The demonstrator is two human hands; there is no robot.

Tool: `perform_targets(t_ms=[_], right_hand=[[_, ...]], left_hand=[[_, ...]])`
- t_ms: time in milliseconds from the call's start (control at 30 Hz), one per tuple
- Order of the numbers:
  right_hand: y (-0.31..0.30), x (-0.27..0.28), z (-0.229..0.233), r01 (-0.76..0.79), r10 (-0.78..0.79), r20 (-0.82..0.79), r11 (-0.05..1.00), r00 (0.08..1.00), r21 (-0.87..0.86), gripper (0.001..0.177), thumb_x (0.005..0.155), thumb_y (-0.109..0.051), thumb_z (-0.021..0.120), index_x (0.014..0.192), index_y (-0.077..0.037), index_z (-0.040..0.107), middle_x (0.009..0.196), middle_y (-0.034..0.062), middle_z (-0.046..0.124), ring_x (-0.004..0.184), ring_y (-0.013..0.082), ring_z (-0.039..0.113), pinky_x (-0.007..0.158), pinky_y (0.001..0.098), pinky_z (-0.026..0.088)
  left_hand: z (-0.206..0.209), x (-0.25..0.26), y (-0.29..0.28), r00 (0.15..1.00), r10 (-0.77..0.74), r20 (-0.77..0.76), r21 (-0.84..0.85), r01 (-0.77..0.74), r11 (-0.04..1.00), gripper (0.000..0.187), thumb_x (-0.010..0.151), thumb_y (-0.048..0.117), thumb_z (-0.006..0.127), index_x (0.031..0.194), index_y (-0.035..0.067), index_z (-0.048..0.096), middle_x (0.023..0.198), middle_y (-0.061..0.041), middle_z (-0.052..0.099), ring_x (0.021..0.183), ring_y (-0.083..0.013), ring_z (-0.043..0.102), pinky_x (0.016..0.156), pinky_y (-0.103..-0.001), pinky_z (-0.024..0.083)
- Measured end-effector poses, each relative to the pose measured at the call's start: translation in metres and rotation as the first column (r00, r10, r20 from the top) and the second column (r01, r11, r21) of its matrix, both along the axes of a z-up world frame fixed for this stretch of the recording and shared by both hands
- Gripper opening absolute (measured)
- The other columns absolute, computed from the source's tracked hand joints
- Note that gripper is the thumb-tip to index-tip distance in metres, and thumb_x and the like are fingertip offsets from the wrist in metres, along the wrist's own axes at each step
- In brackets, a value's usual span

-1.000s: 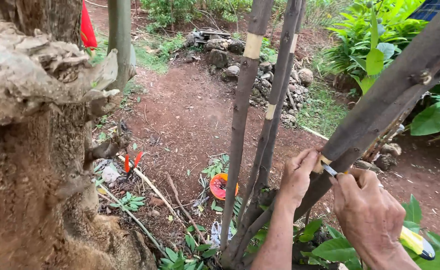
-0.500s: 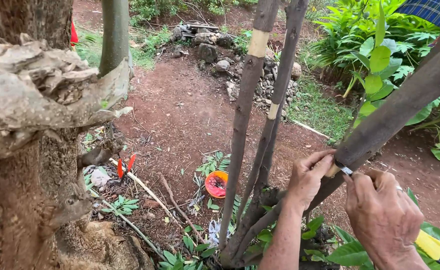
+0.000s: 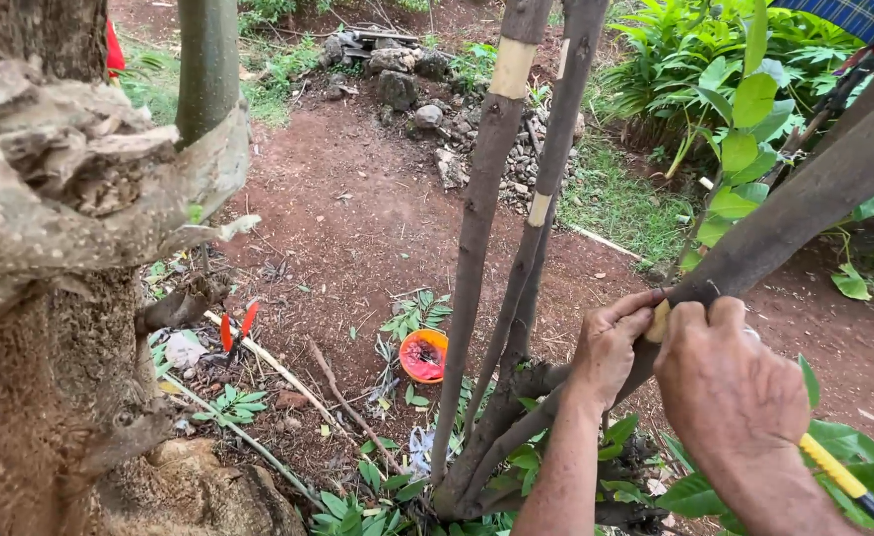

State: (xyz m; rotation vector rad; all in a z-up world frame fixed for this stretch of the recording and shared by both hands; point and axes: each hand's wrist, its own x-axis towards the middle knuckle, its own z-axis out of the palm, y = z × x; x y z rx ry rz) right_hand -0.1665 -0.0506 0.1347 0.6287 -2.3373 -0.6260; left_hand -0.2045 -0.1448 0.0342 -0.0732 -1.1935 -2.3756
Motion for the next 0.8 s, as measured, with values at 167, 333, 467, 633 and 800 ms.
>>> perform_targets(t_ms=[167, 333, 467, 633, 800], right_hand=[[0.031, -0.007, 0.005, 0.037, -0.014, 0.137, 0.985, 0.99, -0.168, 0.042, 0.11, -0.055, 0.04, 0.101, -0.022, 0.064, 0.096, 0.0009, 0.068, 0.053, 0.014, 0.068, 0.045, 0.0284, 0.062], [0.065, -0.038, -0.042, -0.163, 0.127, -0.17, 0.963, 0.977, -0.215, 0.042, 0.117, -0.055, 0.054, 0.086, -0.027, 0.056, 0.086, -0.0075, 0.055, 0.05, 0.0069, 0.045, 0.042, 0.0242, 0.04], [0.065, -0.041, -0.047, -0.216, 0.162, -0.311, 0.965, 0.936, -0.148, 0.04, 0.113, -0.058, 0.059, 0.087, -0.03, 0.064, 0.089, -0.0086, 0.06, 0.052, 0.0041, 0.051, 0.042, 0.0206, 0.038], [0.066, -0.042, -0.047, -0.278, 0.213, -0.346, 0.949, 0.914, -0.151, 0.041, 0.114, -0.054, 0.061, 0.083, -0.026, 0.063, 0.091, -0.0076, 0.063, 0.05, 0.0039, 0.047, 0.042, 0.0204, 0.035], [0.068, -0.04, -0.048, -0.268, 0.21, -0.372, 0.957, 0.904, -0.111, 0.04, 0.108, -0.061, 0.059, 0.084, -0.029, 0.063, 0.098, -0.0091, 0.066, 0.054, 0.0043, 0.053, 0.046, 0.0209, 0.044]], left_hand=[[0.007, 0.01, 0.001, 1.0, -0.013, -0.006, 0.047, 0.013, 0.999, 0.035, 0.1, 0.019, 0.054, 0.13, 0.008, 0.068, 0.114, -0.015, 0.072, 0.097, -0.0196, 0.068, 0.077, -0.028, 0.057], [0.007, 0.011, 0.001, 0.999, -0.035, -0.017, 0.022, 0.035, 0.999, 0.035, 0.1, 0.024, 0.054, 0.129, 0.012, 0.069, 0.112, -0.016, 0.072, 0.09, -0.0205, 0.066, 0.067, -0.03, 0.054], [0.013, 0.015, 0.002, 1.0, -0.017, -0.023, 0.056, 0.019, 0.998, 0.034, 0.099, 0.022, 0.057, 0.128, 0.009, 0.068, 0.113, -0.017, 0.072, 0.098, -0.0236, 0.069, 0.08, -0.031, 0.059], [0.011, 0.013, 0.004, 0.998, 0.055, -0.027, -0.04, -0.056, 0.998, 0.036, 0.098, 0.023, 0.057, 0.128, 0.008, 0.067, 0.116, -0.016, 0.072, 0.105, -0.0239, 0.068, 0.094, -0.035, 0.058], [0.002, 0.009, 0.007, 0.998, 0.032, -0.048, 0.026, -0.031, 0.999, 0.033, 0.099, 0.018, 0.058, 0.129, 0.007, 0.068, 0.11, -0.013, 0.072, 0.096, -0.02, 0.068, 0.079, -0.031, 0.059]])
